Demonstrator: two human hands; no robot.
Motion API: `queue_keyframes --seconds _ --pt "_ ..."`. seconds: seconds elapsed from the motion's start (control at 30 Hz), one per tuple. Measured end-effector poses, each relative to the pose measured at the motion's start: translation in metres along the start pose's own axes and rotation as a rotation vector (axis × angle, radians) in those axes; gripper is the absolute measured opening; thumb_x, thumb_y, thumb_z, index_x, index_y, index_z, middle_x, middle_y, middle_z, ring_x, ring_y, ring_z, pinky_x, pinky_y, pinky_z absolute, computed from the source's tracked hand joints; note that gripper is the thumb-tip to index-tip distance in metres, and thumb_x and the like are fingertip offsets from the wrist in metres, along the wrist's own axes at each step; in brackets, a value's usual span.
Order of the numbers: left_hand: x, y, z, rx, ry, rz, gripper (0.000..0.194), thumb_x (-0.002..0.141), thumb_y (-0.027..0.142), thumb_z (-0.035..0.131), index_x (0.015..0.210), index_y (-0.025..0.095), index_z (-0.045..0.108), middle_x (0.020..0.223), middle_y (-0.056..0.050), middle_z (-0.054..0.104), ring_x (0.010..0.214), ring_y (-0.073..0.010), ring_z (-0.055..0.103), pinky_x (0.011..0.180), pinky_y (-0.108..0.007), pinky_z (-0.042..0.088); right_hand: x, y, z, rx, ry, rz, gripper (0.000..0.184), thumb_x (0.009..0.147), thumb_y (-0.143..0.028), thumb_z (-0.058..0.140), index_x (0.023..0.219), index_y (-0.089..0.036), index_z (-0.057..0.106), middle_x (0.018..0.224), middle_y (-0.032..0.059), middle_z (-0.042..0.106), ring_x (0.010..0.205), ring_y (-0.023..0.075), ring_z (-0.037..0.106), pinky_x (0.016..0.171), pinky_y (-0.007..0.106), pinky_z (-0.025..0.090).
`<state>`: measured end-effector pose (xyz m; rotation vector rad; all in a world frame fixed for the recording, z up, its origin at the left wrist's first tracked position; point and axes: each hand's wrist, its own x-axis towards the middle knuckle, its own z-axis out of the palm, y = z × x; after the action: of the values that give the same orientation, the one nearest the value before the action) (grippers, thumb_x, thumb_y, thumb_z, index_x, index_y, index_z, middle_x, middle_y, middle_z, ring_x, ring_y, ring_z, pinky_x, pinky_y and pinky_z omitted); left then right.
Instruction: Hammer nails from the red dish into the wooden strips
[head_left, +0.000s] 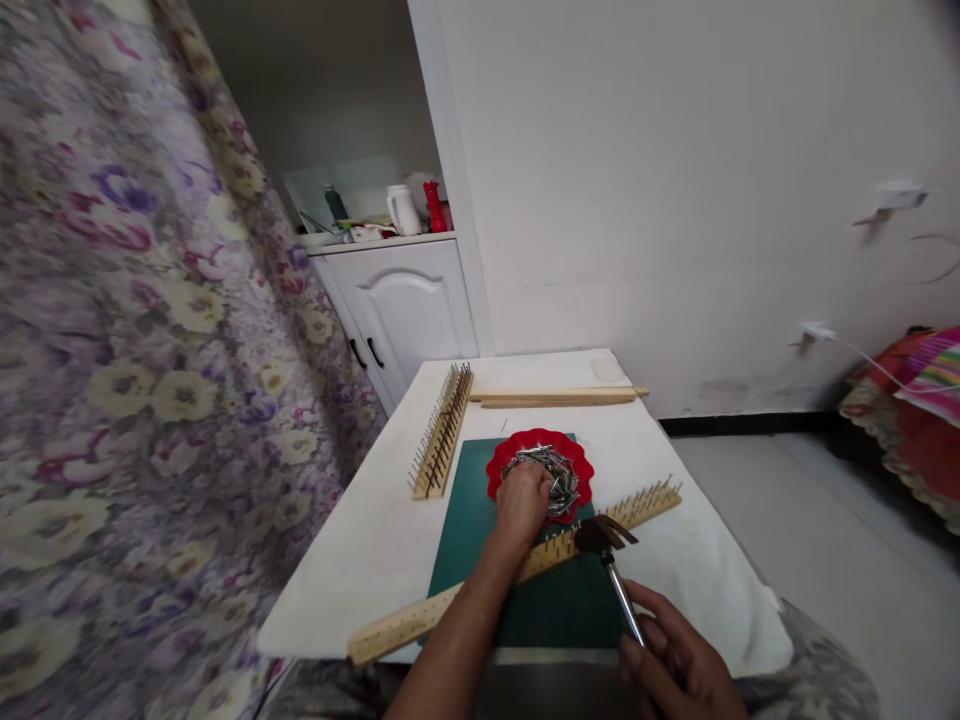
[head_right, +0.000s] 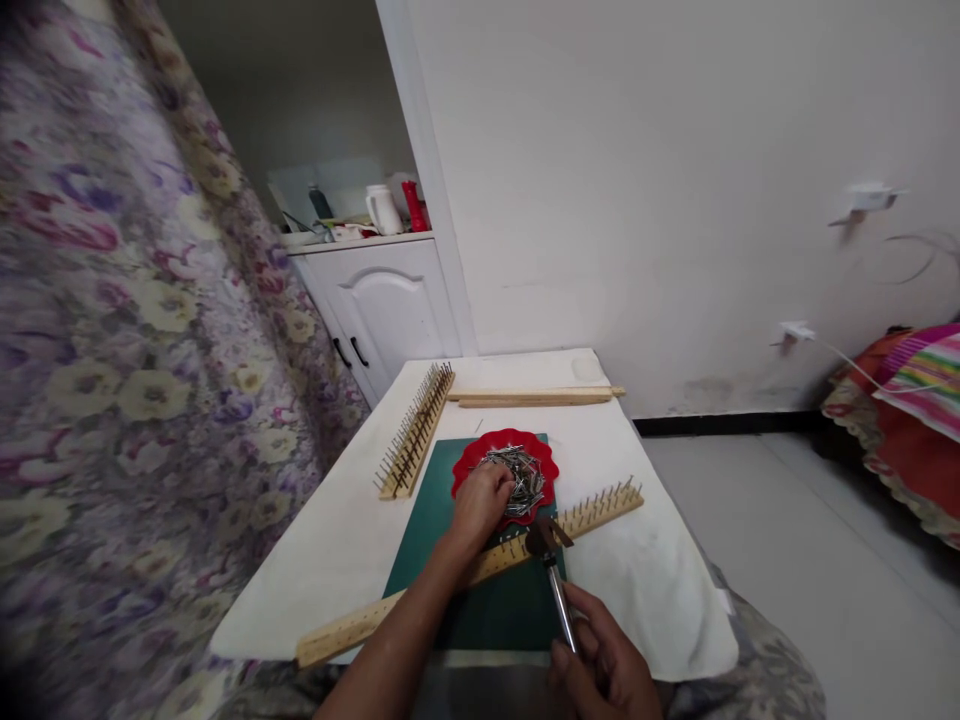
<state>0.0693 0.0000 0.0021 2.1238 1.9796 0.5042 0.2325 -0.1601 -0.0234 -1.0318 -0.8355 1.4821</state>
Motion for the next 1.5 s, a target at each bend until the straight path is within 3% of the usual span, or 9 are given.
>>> queue_keyframes --seconds 0.1,0.23,0.3,0.57,0.8,0.9,1.0,1.23,1.5 --pt "0.011 0.004 0.009 0.006 -0.027 -0.032 0.012 0.080 0.030 0.058 0.078 0.020 0.065 0.089 -0.005 0.068 0.088 -0.0200 0.061 0.074 -0.028 0.043 0.002 0.004 -0.003 0.015 -0.004 -0.005 0.052 0.072 -0.045 0.072 0.115 -0.022 0.055 0.060 -0.0014 0.064 0.043 0.0099 0.049 0.030 0.014 0.024" --pt "0.016 0.004 0.016 -0.017 -0.024 -0.061 0.009 0.076 0.024 0.059 0.074 0.018 0.066 0.083 -0.006 0.068 0.083 -0.0200 0.062 0.072 -0.028 0.043 0.005 0.010 -0.006 0.052 0.012 -0.044 0.050 0.069 -0.047 0.072 0.110 -0.022 0.058 0.057 -0.0022 0.065 0.046 0.0121 0.053 0.043 0.020 0.039" --pt "0.015 0.003 0.016 -0.062 0.001 -0.055 0.009 0.076 0.019 0.057 0.073 0.018 0.066 0.083 -0.006 0.068 0.082 -0.0192 0.061 0.071 -0.027 0.042 0.005 0.010 -0.007 0.073 0.012 -0.050 0.050 0.069 -0.048 0.072 0.109 -0.022 0.059 0.053 -0.0038 0.062 0.046 0.0129 0.053 0.048 0.023 0.041" --pt "0.007 -0.013 0.016 -0.420 0.104 0.006 0.011 0.071 0.015 0.055 0.071 0.017 0.066 0.076 -0.001 0.065 0.071 -0.0133 0.058 0.065 -0.022 0.042 0.000 0.001 -0.003 0.022 0.034 -0.036 0.049 0.068 -0.046 0.073 0.108 -0.021 0.060 0.056 -0.0042 0.062 0.046 0.0140 0.051 0.048 0.024 0.040" --pt "-0.002 -0.029 0.010 -0.750 0.174 -0.036 0.016 0.076 0.025 0.052 0.077 0.015 0.065 0.063 0.001 0.063 0.057 -0.0129 0.059 0.056 -0.022 0.044 -0.004 -0.001 0.000 0.051 -0.019 -0.084 0.041 0.071 -0.040 0.074 0.106 -0.023 0.063 0.058 -0.0034 0.065 0.052 0.0120 0.055 0.051 0.019 0.042" --pt "-0.010 -0.031 0.003 -0.856 0.208 -0.082 0.019 0.076 0.031 0.054 0.081 0.015 0.064 0.069 -0.001 0.066 0.058 -0.0135 0.061 0.052 -0.021 0.044 -0.005 -0.003 0.004 0.039 -0.024 -0.074 0.040 0.074 -0.039 0.072 0.108 -0.023 0.060 0.061 -0.0033 0.064 0.049 0.0099 0.052 0.042 0.015 0.039" --pt "-0.027 -0.030 -0.007 -1.130 0.226 -0.184 0.022 0.073 0.035 0.061 0.081 0.014 0.062 0.071 -0.002 0.067 0.058 -0.0124 0.062 0.050 -0.019 0.044 -0.002 -0.009 0.012 -0.010 -0.020 -0.078 0.046 0.075 -0.040 0.071 0.115 -0.022 0.055 0.063 -0.0035 0.062 0.041 0.0078 0.045 0.030 0.012 0.031" --pt "-0.086 -0.009 -0.024 -1.693 0.063 -0.384 0.030 0.062 0.028 0.077 0.080 0.013 0.058 0.069 -0.001 0.067 0.056 -0.0087 0.061 0.050 -0.016 0.043 0.016 -0.032 0.040 -0.070 0.012 -0.142 0.048 0.073 -0.039 0.072 0.113 -0.021 0.053 0.062 -0.0069 0.058 0.033 0.0030 0.038 0.029 0.013 0.030" --pt "-0.128 0.002 -0.005 -1.808 -0.159 -0.338 0.029 0.062 0.028 0.078 0.074 0.015 0.055 0.063 0.001 0.064 0.049 -0.0065 0.054 0.050 -0.017 0.040 0.014 -0.021 0.045 -0.018 -0.062 -0.124 0.043 0.077 -0.038 0.069 0.112 -0.021 0.053 0.057 -0.0090 0.057 0.028 0.0007 0.035 0.029 0.012 0.027"
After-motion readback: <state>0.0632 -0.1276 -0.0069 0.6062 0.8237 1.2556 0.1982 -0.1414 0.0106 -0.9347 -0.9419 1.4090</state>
